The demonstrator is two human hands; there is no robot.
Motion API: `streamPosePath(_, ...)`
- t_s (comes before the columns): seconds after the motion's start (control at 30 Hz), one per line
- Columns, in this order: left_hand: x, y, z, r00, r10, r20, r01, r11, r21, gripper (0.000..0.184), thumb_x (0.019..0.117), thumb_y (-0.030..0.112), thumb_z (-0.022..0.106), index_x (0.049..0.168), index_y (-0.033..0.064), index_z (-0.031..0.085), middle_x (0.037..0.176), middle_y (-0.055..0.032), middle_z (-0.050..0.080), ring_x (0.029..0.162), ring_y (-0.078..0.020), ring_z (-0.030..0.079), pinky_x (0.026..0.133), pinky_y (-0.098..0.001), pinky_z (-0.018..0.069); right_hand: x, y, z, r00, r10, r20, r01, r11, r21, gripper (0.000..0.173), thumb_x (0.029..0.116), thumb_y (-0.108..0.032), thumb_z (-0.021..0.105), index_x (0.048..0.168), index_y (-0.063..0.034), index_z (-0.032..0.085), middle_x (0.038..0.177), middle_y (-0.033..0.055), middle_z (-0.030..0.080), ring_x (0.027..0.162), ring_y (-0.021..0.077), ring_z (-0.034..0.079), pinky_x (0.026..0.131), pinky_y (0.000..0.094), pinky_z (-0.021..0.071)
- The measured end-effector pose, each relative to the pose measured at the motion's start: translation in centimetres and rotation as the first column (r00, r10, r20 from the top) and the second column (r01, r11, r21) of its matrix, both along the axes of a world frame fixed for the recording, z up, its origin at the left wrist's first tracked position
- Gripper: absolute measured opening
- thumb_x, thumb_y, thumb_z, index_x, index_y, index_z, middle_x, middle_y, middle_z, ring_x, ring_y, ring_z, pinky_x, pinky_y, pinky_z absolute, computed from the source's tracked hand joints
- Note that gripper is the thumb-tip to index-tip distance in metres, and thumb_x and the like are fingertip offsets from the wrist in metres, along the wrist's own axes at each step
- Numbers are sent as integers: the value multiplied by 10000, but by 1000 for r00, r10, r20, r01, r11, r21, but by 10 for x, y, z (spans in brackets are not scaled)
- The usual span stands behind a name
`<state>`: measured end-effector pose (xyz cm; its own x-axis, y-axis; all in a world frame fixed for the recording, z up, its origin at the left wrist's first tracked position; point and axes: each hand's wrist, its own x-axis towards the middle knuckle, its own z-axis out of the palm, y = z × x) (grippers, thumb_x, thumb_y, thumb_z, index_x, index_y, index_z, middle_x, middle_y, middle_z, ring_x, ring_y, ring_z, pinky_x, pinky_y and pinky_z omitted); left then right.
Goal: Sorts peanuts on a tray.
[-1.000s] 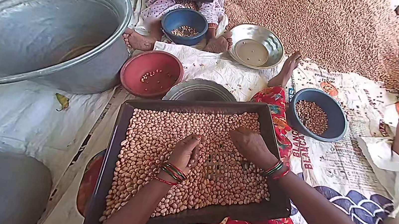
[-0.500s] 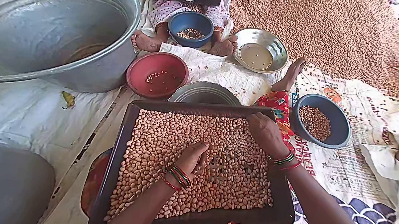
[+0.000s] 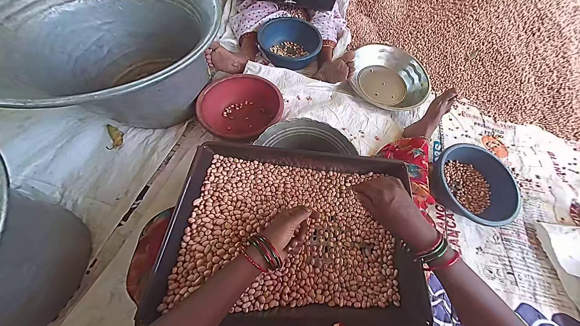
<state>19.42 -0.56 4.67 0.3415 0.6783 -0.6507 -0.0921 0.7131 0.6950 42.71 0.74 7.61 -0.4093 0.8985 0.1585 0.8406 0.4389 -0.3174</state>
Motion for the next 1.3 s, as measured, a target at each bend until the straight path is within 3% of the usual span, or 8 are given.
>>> streamPosePath(0.1, 4, -3, -1, 995, -100, 25, 102, 989, -107, 468, 1141, 376, 230, 1057, 82, 584, 564, 61, 441, 397, -13, 329, 390, -161, 280, -27, -6, 25, 973, 179, -149, -208, 955, -213, 270, 1021, -96, 551, 1180, 43, 718, 1039, 224, 740, 979, 382, 722, 891, 526, 554)
streamPosePath(0.3, 4, -5, 1, 992, 47, 116, -32, 991, -128, 354, 1135, 249, 309, 883, 104, 512, 525, 63, 412, 367, 10, 310, 360, -132, 251, -28, 8, -6, 991, 4, 132, 52, 904, -425, 304, 1067, -98, 455, 1177, 71, 683, 1162, 297, 680, 1124, 478, 655, 926, 621, 497)
streamPosePath(0.5, -5, 7, 5, 904, 359, 233, -368, 930, -6, 396, 1115, 172, 271, 770, 142, 463, 575, 52, 526, 354, 24, 345, 346, -110, 288, -43, 36, -31, 969, -243, 42, 244, 917, -316, 331, 1064, -144, 519, 1318, 17, 656, 1263, 295, 639, 1205, 487, 589, 1006, 610, 448)
streamPosePath(0.63, -14, 15, 8, 832, 477, 283, -508, 861, 40, 510, 1138, 215, 253, 657, 188, 423, 461, 97, 405, 330, 22, 331, 338, -121, 282, -99, 5, -56, 990, -93, -110, 60, 959, -278, 346, 1018, -166, 560, 1310, -29, 685, 1358, 288, 615, 1324, 493, 533, 1042, 679, 399)
streamPosePath(0.8, -28, 24, 10, 827, 504, 249, -543, 831, 121, 403, 1140, 206, 277, 899, 75, 571, 452, 102, 377, 323, 25, 335, 336, -125, 307, -70, -61, -79, 949, 307, -67, -310, 950, -45, 205, 932, -163, 663, 1096, -143, 785, 1265, 174, 698, 1214, 450, 634, 943, 690, 496)
streamPosePath(1.0, -23, 23, 7, 912, 373, 168, -404, 885, 231, 233, 1098, 73, 393, 1004, 39, 603, 475, 94, 401, 350, 25, 351, 360, -123, 315, 3, -27, -26, 996, 11, 84, 21, 929, -370, 305, 961, -133, 655, 1226, 9, 710, 1415, 342, 547, 1397, 576, 414, 1085, 739, 334)
streamPosePath(1.2, -20, 13, -1, 990, 125, -62, -88, 906, 414, 118, 1042, 43, 521, 1015, 17, 633, 595, 102, 492, 430, 41, 391, 432, -117, 348, -100, -78, -54, 810, 554, -193, -575, 814, -79, 111, 940, -99, 677, 994, -100, 773, 1175, 169, 724, 1195, 431, 650, 975, 647, 511)
streamPosePath(1.3, -19, 10, -3, 990, 95, -103, -48, 918, 394, 121, 1051, 60, 522, 1029, 22, 634, 595, 97, 482, 429, 34, 385, 427, -120, 338, -101, -89, -64, 738, 655, -166, -674, 730, -115, 95, 930, -78, 671, 920, -72, 765, 1011, 135, 743, 1064, 358, 703, 905, 564, 550)
